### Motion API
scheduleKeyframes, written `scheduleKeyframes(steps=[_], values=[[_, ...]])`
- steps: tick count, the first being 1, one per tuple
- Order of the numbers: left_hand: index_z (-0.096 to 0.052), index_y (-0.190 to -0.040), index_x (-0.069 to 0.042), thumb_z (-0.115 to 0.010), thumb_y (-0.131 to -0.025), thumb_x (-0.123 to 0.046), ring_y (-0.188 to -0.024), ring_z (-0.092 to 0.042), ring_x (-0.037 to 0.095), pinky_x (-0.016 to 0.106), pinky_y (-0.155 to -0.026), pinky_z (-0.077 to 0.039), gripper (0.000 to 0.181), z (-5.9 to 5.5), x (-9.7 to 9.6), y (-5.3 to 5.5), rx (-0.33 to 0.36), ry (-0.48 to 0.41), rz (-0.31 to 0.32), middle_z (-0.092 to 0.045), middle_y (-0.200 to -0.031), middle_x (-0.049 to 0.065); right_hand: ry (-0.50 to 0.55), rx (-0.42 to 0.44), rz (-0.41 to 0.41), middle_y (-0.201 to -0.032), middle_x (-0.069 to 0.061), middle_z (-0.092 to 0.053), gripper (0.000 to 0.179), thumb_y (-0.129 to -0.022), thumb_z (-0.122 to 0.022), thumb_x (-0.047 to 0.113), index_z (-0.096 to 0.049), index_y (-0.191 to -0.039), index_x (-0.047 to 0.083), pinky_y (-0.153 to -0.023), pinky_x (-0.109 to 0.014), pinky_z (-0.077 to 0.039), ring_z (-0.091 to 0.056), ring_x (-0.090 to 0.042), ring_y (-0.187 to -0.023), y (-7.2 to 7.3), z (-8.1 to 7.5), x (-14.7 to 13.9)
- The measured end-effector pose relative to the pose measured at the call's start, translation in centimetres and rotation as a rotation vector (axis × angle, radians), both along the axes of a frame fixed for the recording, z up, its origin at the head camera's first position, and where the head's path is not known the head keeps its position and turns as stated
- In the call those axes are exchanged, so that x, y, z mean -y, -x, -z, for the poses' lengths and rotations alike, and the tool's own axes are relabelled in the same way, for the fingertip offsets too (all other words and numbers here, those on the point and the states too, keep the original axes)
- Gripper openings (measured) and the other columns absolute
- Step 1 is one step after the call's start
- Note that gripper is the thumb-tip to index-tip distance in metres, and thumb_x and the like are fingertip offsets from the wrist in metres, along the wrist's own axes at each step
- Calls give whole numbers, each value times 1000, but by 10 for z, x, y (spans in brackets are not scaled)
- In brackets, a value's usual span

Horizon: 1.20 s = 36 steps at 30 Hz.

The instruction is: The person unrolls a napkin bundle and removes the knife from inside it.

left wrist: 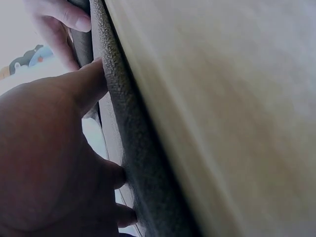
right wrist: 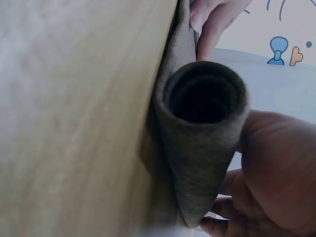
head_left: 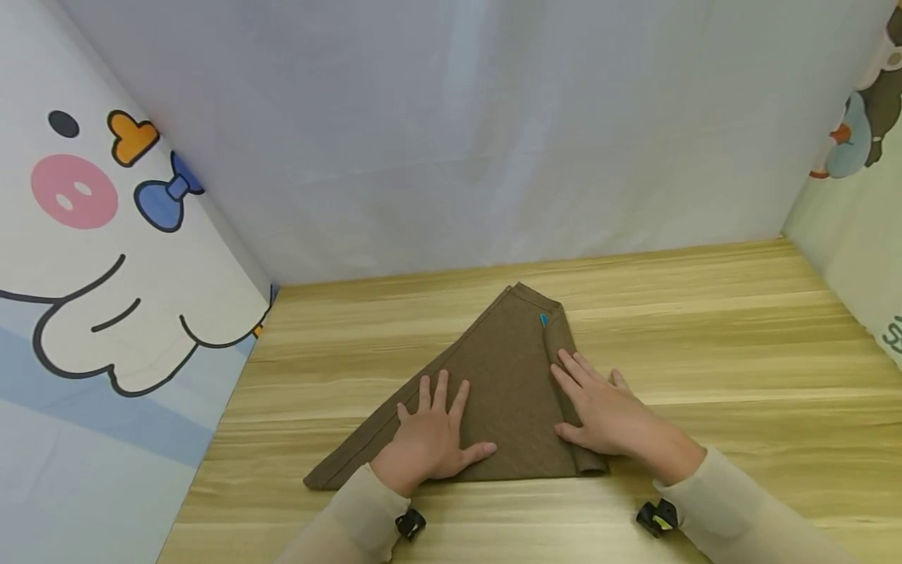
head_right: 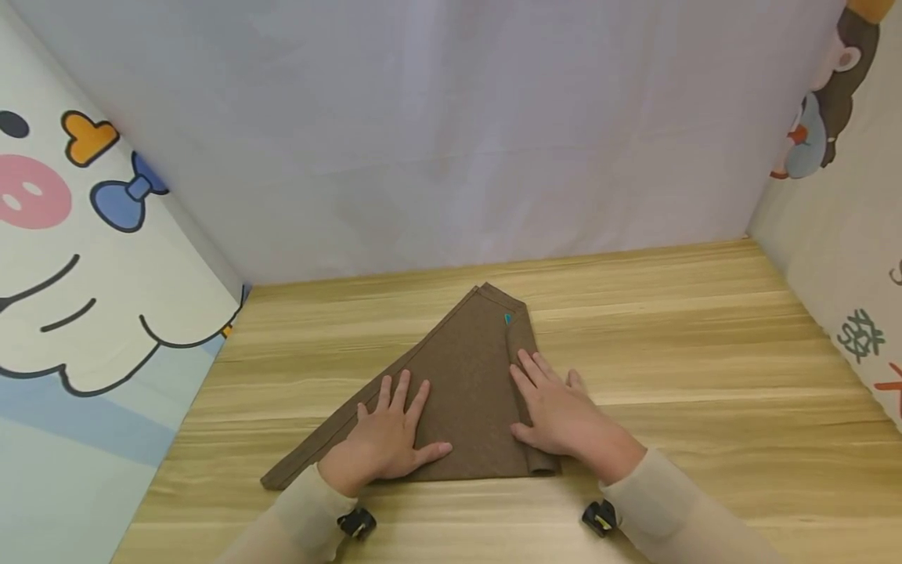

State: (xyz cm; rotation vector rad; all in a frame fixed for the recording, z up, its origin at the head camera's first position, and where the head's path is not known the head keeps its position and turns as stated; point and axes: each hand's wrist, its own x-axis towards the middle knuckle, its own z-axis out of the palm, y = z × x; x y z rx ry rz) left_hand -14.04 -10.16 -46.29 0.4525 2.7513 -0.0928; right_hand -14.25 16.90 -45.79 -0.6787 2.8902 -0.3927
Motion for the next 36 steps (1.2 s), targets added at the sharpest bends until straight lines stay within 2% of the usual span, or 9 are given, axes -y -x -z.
scheduleKeyframes(steps=[13, 25, 36], values=[[-7, -157, -21, -32, -82, -83, -144, -3, 43, 70, -99, -27, 100, 3, 7, 3, 9, -18, 1, 1, -160, 17, 13, 13, 6, -158, -18, -16, 83, -87, -67, 38, -28, -151, 2, -99, -73, -20, -22, -38, -142, 1, 0, -8], [-7, -157, -21, -31, -81, -84, -143, -2, 44, 71, -99, -26, 102, 7, 16, 4, 5, -26, -4, 2, -160, 18, 40, 26, 56, -158, -17, -18, 79, -87, -63, 31, -27, -151, 0, -101, -71, -18, -21, -36, -142, -1, -2, -19], [-9, -157, -20, -33, -81, -83, -143, -3, 44, 70, -98, -27, 101, 3, 20, 3, 2, -28, 2, 0, -160, 18, 51, 16, 49, -157, -18, -20, 76, -87, -61, 28, -28, -150, -1, -100, -72, -18, -23, -37, -142, -3, -4, -20]])
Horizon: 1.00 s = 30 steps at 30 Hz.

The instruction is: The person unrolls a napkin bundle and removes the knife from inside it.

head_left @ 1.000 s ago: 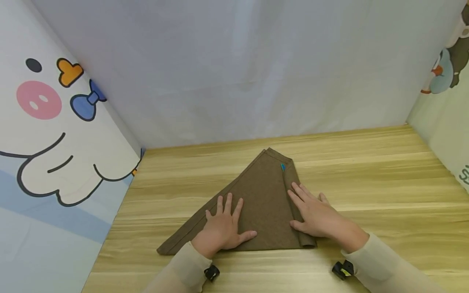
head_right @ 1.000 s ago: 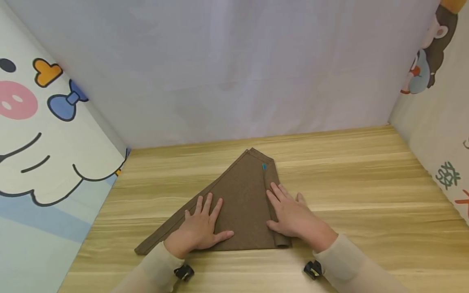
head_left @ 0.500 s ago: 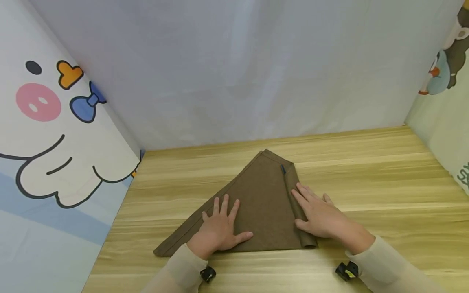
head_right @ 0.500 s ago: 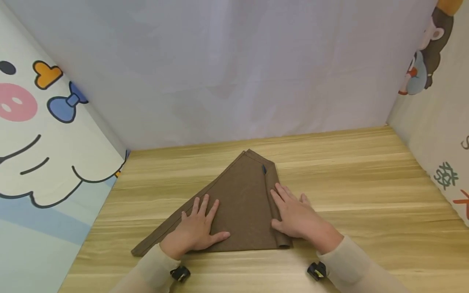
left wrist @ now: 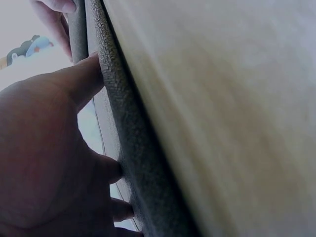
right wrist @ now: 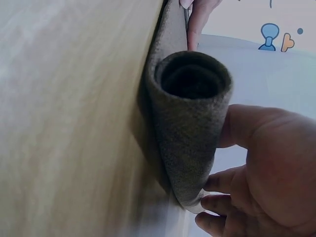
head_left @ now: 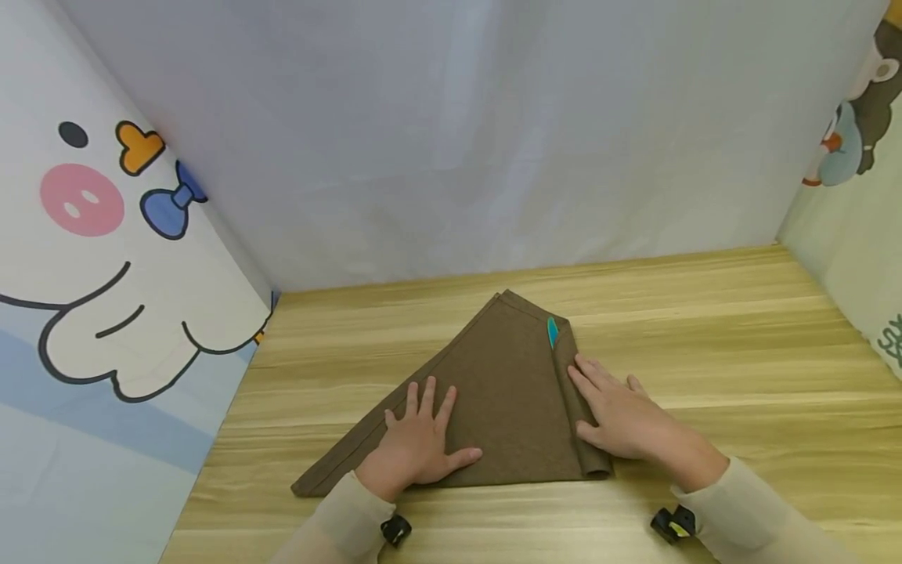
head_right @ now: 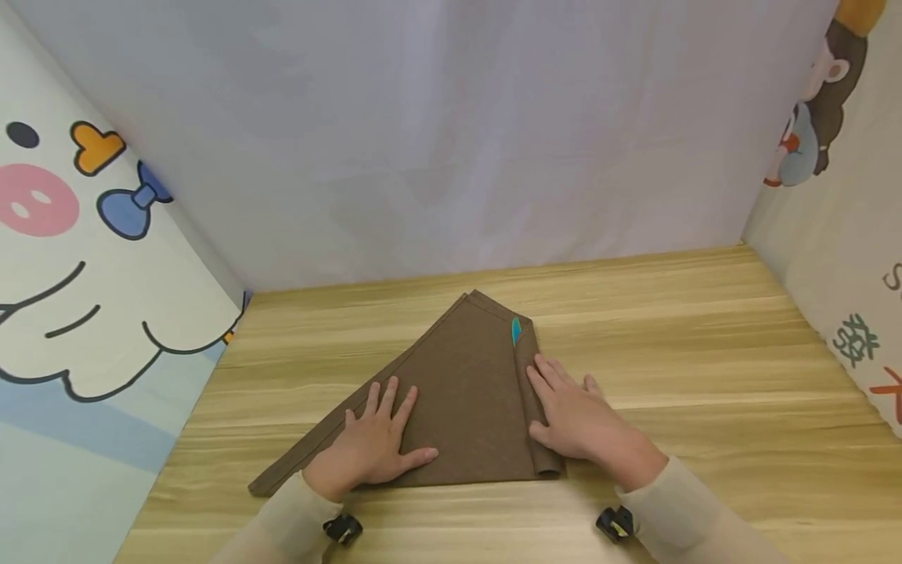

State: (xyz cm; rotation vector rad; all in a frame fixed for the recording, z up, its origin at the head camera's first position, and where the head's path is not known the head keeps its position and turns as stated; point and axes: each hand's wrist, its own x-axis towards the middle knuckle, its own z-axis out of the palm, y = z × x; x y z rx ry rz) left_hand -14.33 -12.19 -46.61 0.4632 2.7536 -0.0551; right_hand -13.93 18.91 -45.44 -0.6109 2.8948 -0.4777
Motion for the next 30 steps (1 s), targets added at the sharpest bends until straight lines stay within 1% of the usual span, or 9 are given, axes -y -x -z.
scheduleKeyframes(steps=[3, 7, 9, 12, 16, 20, 24, 28, 30], values=[[-9, -157, -20, -32, -81, -83, -143, -4, 44, 70, -99, -27, 101, 1, 1, -1, 3, -8, -5, 0, -160, 18, -7, -21, -17, -157, -18, -21, 74, -88, -61, 26, -30, -149, -1, -100, -72, -20, -24, -37, -141, 0, -1, 1], [-9, -157, -20, -33, -81, -84, -143, -3, 45, 71, -98, -27, 102, 2, 1, -1, 5, -15, -11, 0, -160, 17, -24, -74, -73, -157, -18, -22, 71, -90, -61, 24, -31, -149, 1, -100, -71, -22, -26, -35, -141, 0, -4, 5], [-10, -157, -20, -34, -81, -83, -143, -5, 45, 72, -96, -29, 102, 1, 1, 0, -6, -9, -9, -1, -160, 18, -29, -102, -99, -157, -18, -22, 70, -91, -62, 24, -31, -149, 1, -100, -70, -23, -26, -34, -141, 1, -6, 8], [-15, -156, -18, -39, -80, -82, -142, -11, 47, 71, -92, -34, 102, -2, -2, 0, -30, 4, -2, -7, -159, 19, -36, -124, -124, -157, -17, -20, 70, -93, -62, 29, -32, -150, 3, -100, -69, -24, -24, -34, -142, 1, -7, 13], [-21, -155, -15, -44, -82, -77, -139, -19, 48, 69, -92, -36, 98, -11, -11, -2, -48, 39, 29, -14, -157, 21, -60, -119, -142, -158, -16, -19, 74, -92, -64, 37, -31, -150, 4, -100, -70, -24, -22, -35, -142, 0, -6, 20], [-21, -155, -16, -43, -85, -75, -139, -20, 47, 67, -95, -35, 95, -19, -20, -5, -46, 65, 65, -14, -158, 20, -72, -94, -139, -158, -16, -17, 77, -91, -65, 40, -31, -151, 5, -100, -70, -23, -20, -36, -143, 1, -5, 21], [-20, -155, -18, -40, -84, -78, -139, -20, 48, 67, -94, -36, 95, -20, -25, -7, -57, 67, 77, -14, -158, 19, -72, -87, -129, -158, -17, -18, 78, -90, -66, 42, -33, -150, 5, -100, -71, -23, -20, -37, -143, 3, -4, 19], [-21, -155, -20, -39, -83, -79, -138, -21, 50, 69, -91, -37, 95, -19, -26, -9, -47, 53, 56, -15, -158, 19, -71, -81, -132, -158, -17, -18, 80, -89, -66, 47, -34, -149, 4, -99, -72, -22, -19, -37, -143, 4, -2, 18], [-22, -155, -21, -41, -82, -79, -138, -20, 50, 70, -89, -37, 95, -19, -26, -11, -27, 40, 38, -15, -158, 19, -68, -80, -133, -158, -17, -19, 81, -88, -65, 49, -34, -149, 4, -99, -72, -21, -19, -38, -143, 5, -1, 19]])
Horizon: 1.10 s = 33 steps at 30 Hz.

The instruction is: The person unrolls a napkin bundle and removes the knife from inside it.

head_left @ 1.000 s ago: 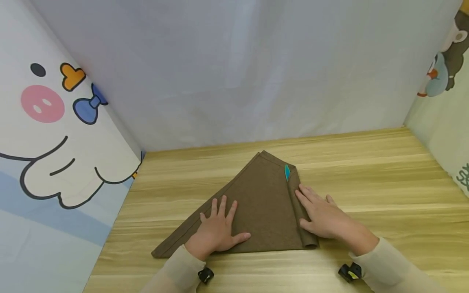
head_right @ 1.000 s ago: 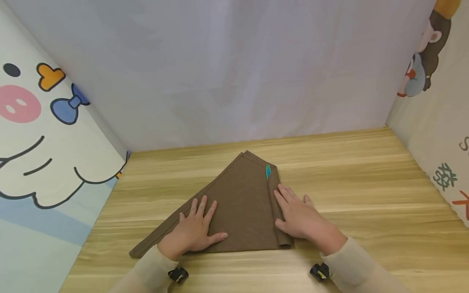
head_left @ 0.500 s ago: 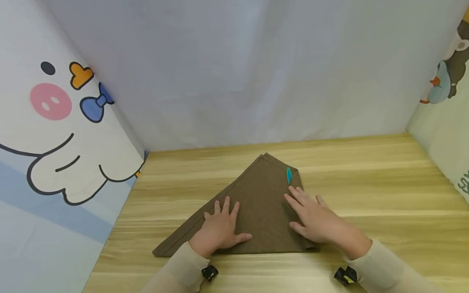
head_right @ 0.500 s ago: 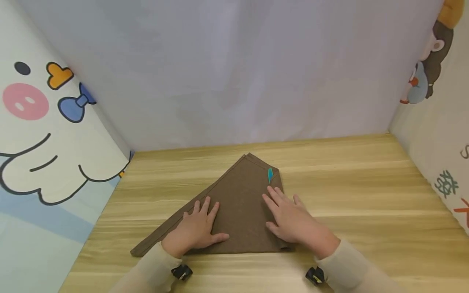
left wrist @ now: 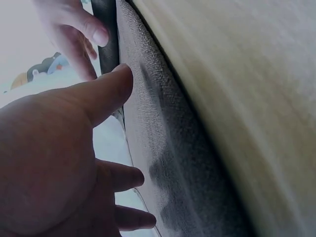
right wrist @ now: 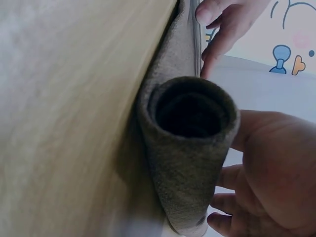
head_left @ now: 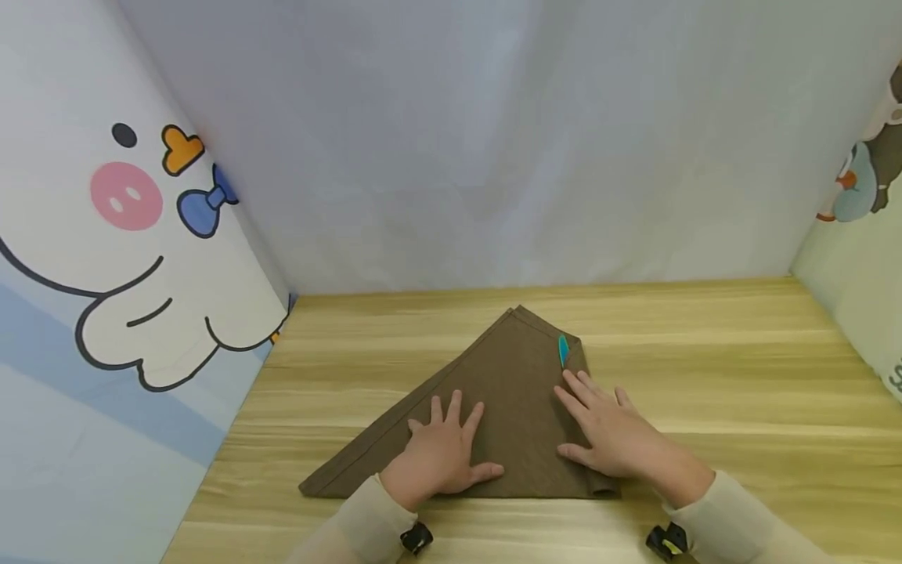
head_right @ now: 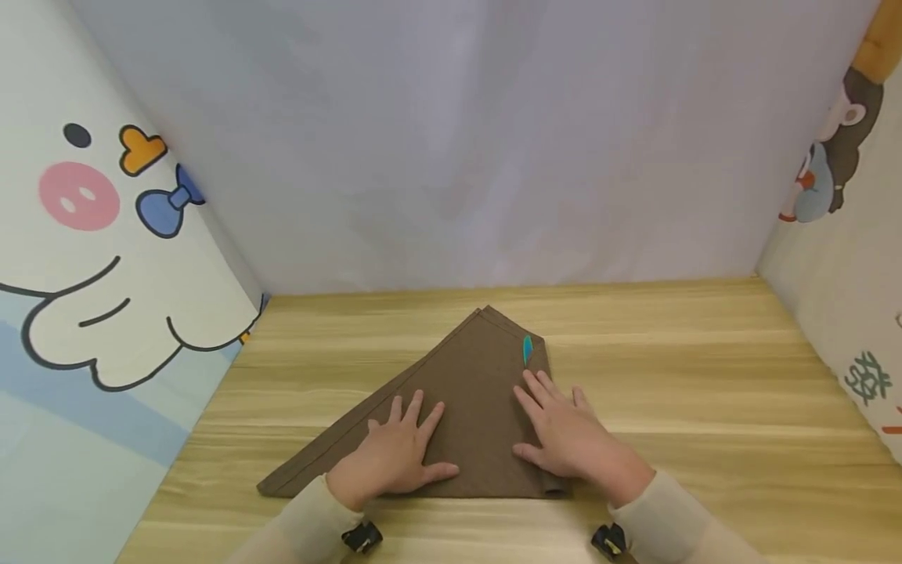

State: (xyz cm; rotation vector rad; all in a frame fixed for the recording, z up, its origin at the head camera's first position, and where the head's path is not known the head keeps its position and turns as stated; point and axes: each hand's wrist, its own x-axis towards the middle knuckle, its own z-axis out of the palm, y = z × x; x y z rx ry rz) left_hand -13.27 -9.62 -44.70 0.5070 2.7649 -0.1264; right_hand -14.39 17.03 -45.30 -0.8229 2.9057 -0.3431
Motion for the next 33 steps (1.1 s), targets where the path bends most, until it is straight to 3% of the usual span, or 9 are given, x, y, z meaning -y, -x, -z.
scheduleKeyframes(steps=[7, 14, 33], values=[[-21, -155, -24, -46, -79, -79, -140, -17, 48, 68, -80, -44, 97, 3, -1, -3, 54, 8, -29, -13, -159, 17, 2, 18, 7, -158, -18, -18, 85, -86, -67, 53, -36, -148, 4, -99, -73, -21, -17, -39, -143, 0, 5, -2], [-18, -156, -26, -48, -79, -78, -141, -13, 48, 70, -82, -42, 97, 7, -2, -1, 87, 1, -54, -8, -160, 15, 8, 17, 12, -157, -19, -20, 84, -85, -68, 51, -38, -147, 2, -96, -74, -23, -20, -39, -142, -1, 10, -4], [-20, -155, -25, -50, -79, -77, -141, -13, 48, 71, -85, -39, 97, 8, 1, -3, 65, -49, -72, -9, -160, 16, 15, 81, 53, -158, -17, -18, 82, -86, -67, 49, -37, -147, 4, -96, -76, -18, -19, -38, -143, -1, 10, -13]])
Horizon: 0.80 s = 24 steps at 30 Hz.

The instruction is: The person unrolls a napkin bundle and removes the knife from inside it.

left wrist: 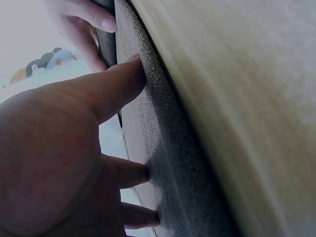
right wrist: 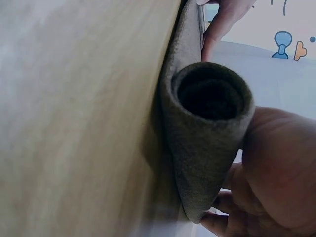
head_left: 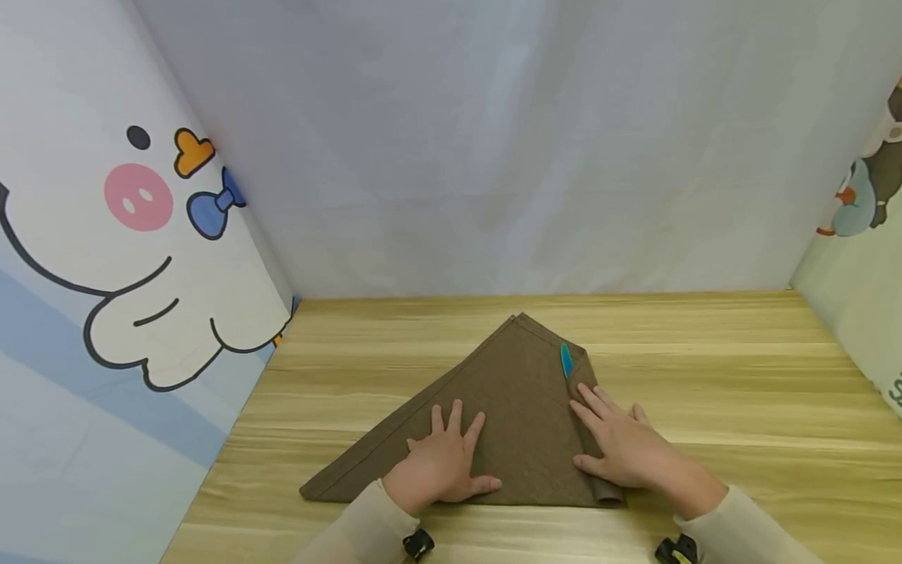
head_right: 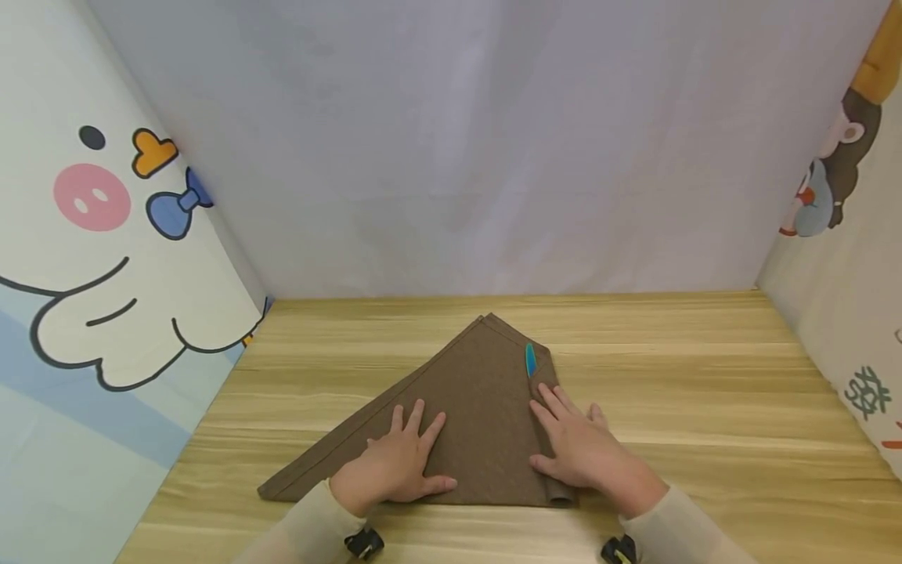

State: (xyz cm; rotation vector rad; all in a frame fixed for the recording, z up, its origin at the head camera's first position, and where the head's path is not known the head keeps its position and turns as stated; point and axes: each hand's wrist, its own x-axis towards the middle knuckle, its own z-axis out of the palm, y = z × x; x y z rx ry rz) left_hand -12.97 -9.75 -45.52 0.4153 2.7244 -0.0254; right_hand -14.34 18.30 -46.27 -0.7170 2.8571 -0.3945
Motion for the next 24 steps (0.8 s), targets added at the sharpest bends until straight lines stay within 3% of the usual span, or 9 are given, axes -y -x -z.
scheduleKeyframes(steps=[24], values=[[-20, -155, -25, -51, -79, -77, -141, -13, 48, 71, -83, -41, 97, 1, 0, 1, 6, -3, 3, -10, -160, 15, -15, -7, 28, -156, -20, -20, 77, -87, -69, 39, -37, -147, 1, -96, -75, -20, -27, -41, -139, -4, -5, -7]])
